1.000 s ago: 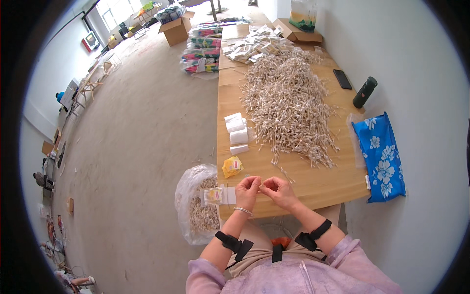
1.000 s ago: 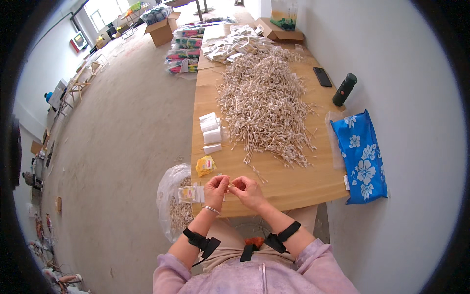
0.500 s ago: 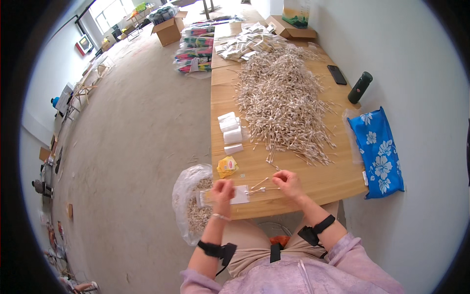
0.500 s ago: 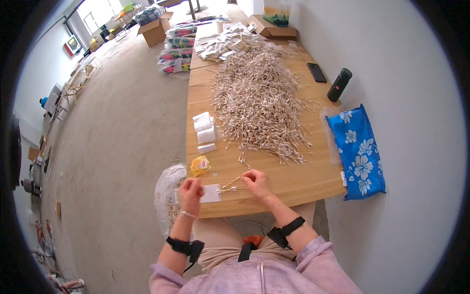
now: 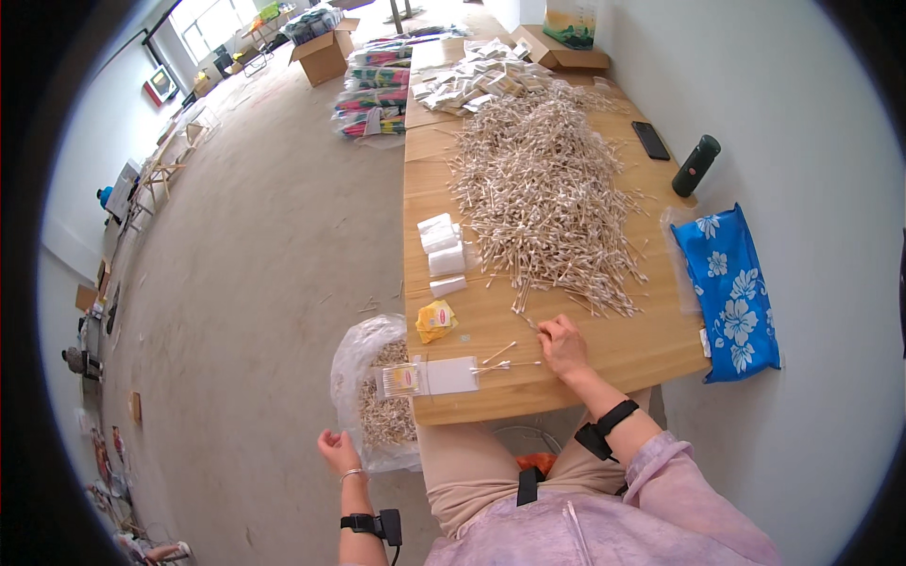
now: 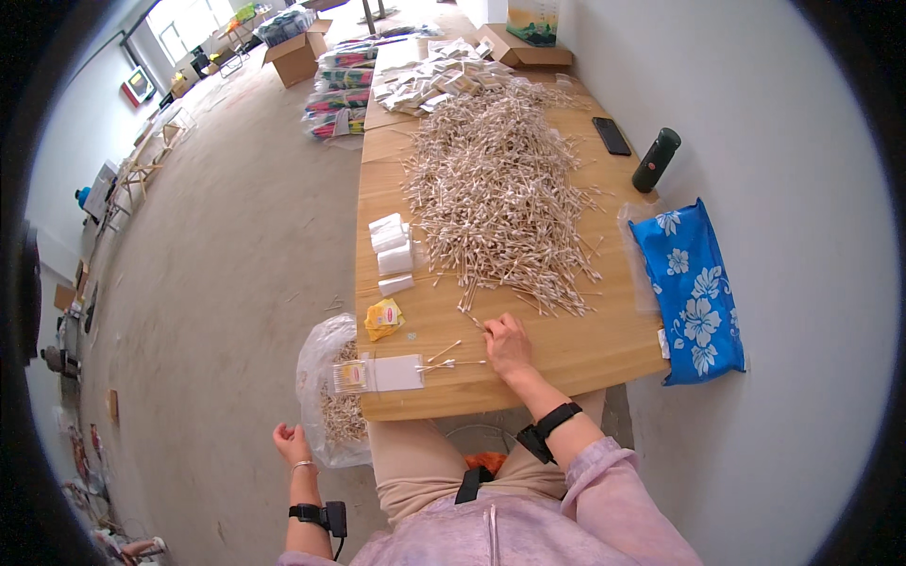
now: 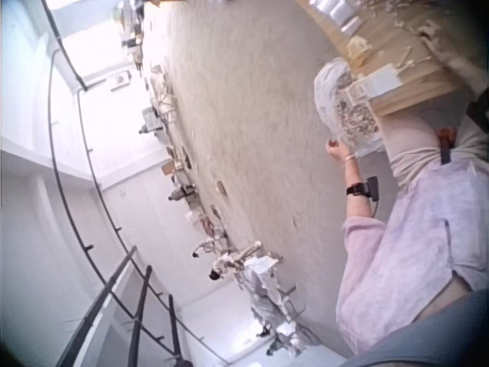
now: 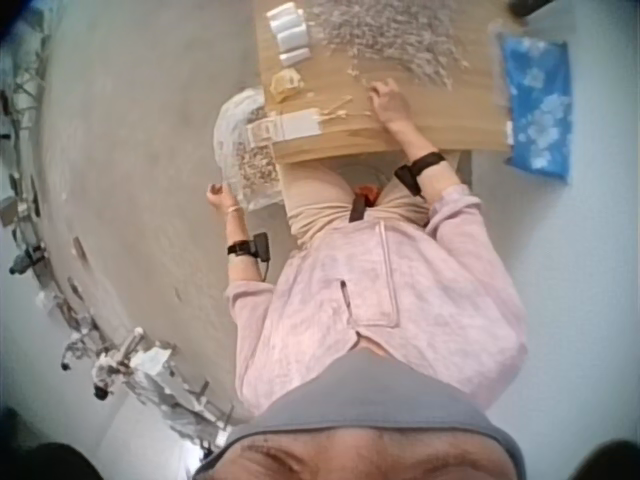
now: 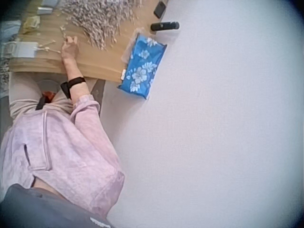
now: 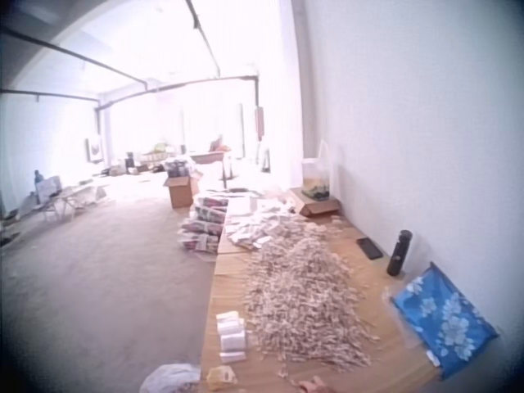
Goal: The person is counting cotton swabs, aligning them, and placing them into small plastic bags for packaging.
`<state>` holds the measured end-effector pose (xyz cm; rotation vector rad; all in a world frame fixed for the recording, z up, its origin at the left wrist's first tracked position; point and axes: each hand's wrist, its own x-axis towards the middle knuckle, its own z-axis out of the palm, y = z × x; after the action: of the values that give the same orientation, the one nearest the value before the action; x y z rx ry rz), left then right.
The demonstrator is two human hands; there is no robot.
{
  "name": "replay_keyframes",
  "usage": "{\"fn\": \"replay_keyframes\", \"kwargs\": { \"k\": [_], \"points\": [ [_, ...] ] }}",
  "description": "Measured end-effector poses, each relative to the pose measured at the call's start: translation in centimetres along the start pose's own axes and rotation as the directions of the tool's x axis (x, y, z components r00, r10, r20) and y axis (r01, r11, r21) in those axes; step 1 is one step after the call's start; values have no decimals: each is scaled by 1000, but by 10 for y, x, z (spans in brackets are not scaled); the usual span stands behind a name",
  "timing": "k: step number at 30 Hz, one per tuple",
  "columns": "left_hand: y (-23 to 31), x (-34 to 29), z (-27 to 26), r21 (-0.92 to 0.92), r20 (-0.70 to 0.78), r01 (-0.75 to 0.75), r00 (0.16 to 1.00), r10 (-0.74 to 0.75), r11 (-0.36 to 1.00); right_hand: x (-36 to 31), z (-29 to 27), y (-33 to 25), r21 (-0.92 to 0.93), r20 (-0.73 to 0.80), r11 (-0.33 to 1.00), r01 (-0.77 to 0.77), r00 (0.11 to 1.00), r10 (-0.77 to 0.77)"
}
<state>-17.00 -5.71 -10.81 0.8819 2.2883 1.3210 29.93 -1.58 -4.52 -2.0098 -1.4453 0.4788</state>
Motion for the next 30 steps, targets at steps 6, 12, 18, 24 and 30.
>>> {"fn": "replay_keyframes", "kwargs": {
  "k": [6, 12, 18, 24, 30],
  "points": [
    [114, -86, 78, -273, 557, -260, 743, 372, 926, 0, 10, 2, -66, -27, 991, 114, 993, -116],
    [169, -132, 133, -309, 694, -320, 568, 442, 896, 4, 15, -5, -169, 33, 975, 142, 990, -138],
    [180, -129, 161, -370, 733, 85, 639, 234, 925, 14, 9, -31, -26, 68, 981, 192, 979, -190],
    [202, -128, 167, -402, 785, 436, 617, 58, 805, 14, -2, -64, 112, 155, 961, 251, 951, -266],
    [194, -127, 166, -455, 787, 515, 614, 58, 726, 9, -1, -76, 191, 188, 922, 337, 909, -371]
  ]
}}
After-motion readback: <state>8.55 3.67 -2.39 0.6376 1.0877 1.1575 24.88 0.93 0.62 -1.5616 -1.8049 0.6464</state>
